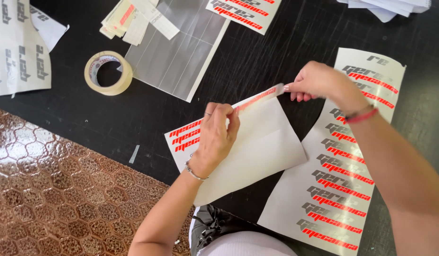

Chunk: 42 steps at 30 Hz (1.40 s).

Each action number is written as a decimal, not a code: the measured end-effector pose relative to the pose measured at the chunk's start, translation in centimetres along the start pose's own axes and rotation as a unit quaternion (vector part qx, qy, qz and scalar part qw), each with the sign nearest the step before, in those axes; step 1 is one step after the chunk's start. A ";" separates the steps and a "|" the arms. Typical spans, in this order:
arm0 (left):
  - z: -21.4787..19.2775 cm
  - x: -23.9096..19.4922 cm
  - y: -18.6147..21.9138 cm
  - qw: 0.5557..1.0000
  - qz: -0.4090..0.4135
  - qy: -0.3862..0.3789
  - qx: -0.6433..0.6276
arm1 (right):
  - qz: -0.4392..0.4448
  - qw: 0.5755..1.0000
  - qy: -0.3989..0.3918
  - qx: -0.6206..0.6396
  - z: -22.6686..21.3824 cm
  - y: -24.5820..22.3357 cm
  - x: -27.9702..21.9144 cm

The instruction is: Applying transfer tape to a sheet of vinyl stickers and cutting them into individual pieces using a craft knife.

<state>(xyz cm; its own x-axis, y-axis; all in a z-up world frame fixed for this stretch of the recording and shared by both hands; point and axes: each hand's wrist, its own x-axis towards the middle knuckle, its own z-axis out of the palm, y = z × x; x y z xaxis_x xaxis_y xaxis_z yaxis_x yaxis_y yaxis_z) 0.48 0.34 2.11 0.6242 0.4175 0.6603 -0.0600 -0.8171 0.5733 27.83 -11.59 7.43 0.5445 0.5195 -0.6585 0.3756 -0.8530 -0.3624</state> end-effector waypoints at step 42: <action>-14.3 5.2 6.7 0.984 0.051 -0.103 0.133 | -0.317 0.805 0.436 -0.247 13.6 -6.0 -7.8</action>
<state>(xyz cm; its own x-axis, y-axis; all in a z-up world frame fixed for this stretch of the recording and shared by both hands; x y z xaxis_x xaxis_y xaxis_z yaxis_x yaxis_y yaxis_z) -7.78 2.68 16.32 0.7717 0.2607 0.5801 0.0587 -0.9374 0.3433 11.11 -11.20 5.80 0.3650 0.8638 0.3472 0.9205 -0.3908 0.0046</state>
